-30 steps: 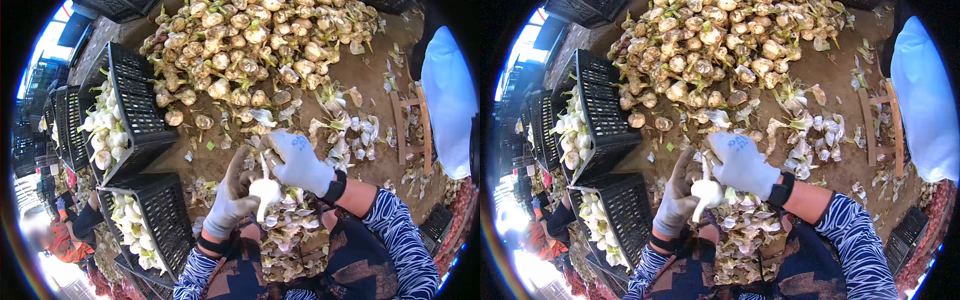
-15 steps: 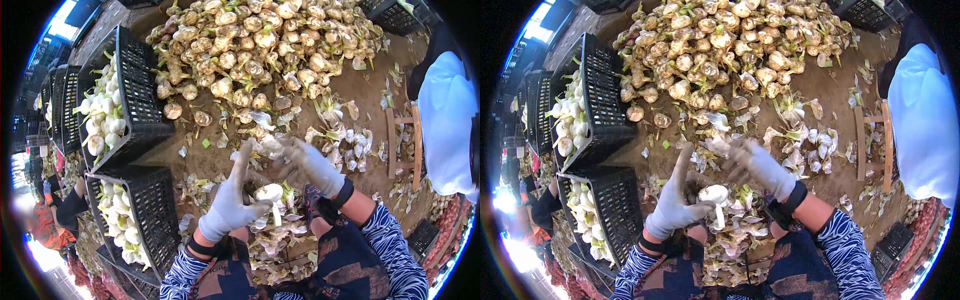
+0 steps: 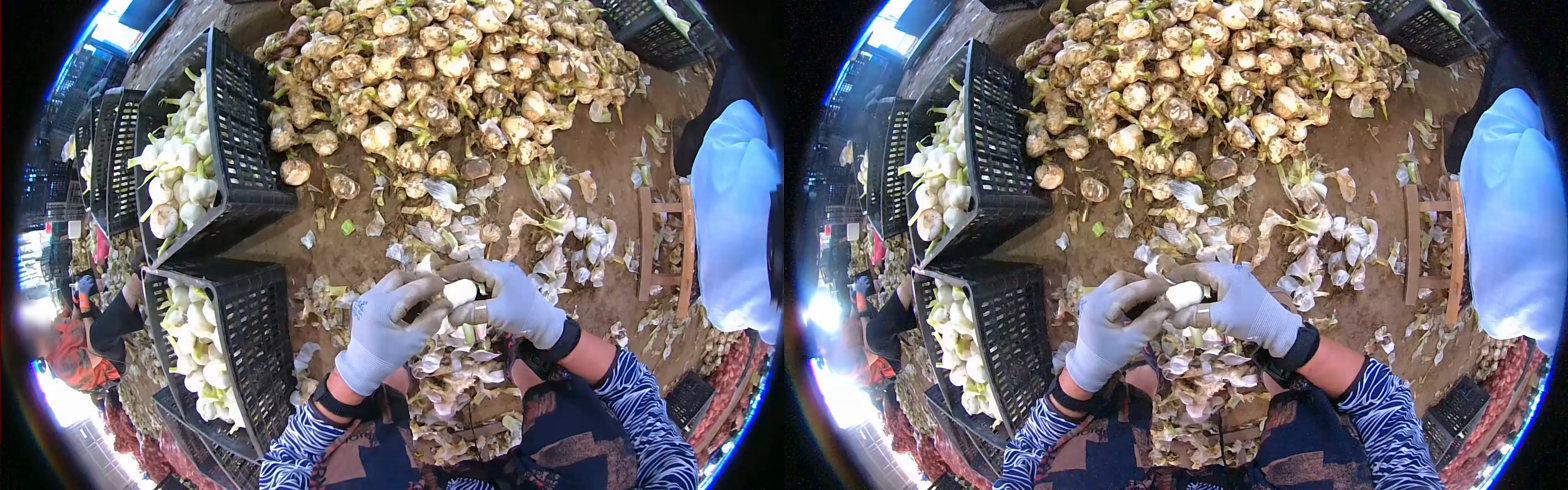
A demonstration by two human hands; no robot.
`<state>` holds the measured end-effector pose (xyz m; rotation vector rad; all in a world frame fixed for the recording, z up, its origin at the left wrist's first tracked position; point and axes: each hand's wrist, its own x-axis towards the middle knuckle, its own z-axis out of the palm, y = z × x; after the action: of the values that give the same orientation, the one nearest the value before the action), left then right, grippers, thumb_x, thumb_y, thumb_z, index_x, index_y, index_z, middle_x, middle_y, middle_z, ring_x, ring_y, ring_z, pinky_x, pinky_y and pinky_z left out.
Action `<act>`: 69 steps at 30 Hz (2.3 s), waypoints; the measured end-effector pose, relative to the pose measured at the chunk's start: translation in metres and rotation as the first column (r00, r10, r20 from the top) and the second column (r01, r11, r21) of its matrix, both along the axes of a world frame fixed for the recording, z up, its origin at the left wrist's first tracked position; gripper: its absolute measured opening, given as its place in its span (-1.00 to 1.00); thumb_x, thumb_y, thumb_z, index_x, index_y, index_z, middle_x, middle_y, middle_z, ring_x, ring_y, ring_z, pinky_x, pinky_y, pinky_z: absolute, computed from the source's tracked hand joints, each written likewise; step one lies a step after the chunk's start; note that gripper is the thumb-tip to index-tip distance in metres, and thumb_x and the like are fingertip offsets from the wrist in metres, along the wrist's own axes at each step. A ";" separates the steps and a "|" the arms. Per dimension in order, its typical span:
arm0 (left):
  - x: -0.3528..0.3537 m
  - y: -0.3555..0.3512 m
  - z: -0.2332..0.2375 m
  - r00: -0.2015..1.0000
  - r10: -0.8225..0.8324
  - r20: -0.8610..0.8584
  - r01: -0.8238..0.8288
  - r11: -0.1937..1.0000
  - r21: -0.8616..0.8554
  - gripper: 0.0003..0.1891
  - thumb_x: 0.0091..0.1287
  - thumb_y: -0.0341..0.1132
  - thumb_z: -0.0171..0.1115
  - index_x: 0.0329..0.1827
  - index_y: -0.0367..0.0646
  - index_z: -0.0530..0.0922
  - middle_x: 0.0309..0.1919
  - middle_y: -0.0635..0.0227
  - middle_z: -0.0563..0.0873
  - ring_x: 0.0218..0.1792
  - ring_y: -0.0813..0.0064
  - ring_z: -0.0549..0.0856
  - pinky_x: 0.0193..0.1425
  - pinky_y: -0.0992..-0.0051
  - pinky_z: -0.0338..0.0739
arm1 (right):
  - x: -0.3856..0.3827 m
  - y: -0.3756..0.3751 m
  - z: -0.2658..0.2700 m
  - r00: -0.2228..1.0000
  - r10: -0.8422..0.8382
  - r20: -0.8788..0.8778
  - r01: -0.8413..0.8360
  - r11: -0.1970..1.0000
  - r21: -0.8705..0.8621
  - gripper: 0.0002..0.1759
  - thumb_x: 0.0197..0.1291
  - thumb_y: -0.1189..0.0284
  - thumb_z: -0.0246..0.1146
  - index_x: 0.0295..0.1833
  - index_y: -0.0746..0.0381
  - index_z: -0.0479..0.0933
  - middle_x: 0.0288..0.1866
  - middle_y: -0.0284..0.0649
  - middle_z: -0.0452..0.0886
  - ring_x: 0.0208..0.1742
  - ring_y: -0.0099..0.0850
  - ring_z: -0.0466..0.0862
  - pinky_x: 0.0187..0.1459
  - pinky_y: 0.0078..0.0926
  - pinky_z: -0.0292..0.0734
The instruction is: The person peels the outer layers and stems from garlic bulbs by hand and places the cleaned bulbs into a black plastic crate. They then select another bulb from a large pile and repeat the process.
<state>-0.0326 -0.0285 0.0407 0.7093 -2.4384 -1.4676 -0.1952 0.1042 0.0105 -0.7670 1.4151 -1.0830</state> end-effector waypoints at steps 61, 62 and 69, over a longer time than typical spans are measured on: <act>0.002 -0.013 -0.069 0.971 0.053 0.233 -0.068 0.996 0.060 -0.16 0.21 -0.42 0.22 0.57 -0.21 0.03 0.44 -0.16 0.25 0.46 -0.09 0.26 0.52 0.22 0.18 | -0.029 -0.077 -0.110 0.714 -0.153 -0.683 0.212 0.977 0.003 -0.48 0.10 0.27 0.36 0.10 0.35 0.49 -0.04 -0.03 0.62 -0.11 -0.20 0.66 -0.05 -0.34 0.60; -0.003 -0.009 -0.061 0.958 0.059 0.280 -0.088 0.992 0.094 -0.15 0.21 -0.40 0.24 0.56 -0.21 0.03 0.43 -0.16 0.26 0.46 -0.09 0.26 0.51 0.22 0.19 | -0.022 -0.074 -0.078 0.896 -0.320 -0.309 0.363 0.928 0.091 -0.51 0.16 0.30 0.33 0.13 0.35 0.47 -0.05 -0.10 0.61 -0.10 -0.31 0.64 -0.04 -0.41 0.57; -0.009 0.005 -0.081 0.985 0.166 0.054 -0.170 0.981 0.093 -0.09 0.16 -0.38 0.31 0.57 -0.11 0.01 0.40 -0.21 0.28 0.40 -0.17 0.33 0.36 0.17 0.40 | 0.031 -0.056 -0.042 0.907 -0.421 -0.008 0.421 0.907 -0.032 -0.42 0.14 0.17 0.38 0.10 0.40 0.48 -0.08 -0.13 0.59 -0.08 -0.31 0.59 0.03 -0.39 0.48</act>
<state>-0.0417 -0.0230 -0.0404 0.9547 -2.2874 -1.5272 -0.1638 0.0478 -0.0316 -0.4972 1.6246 -1.4334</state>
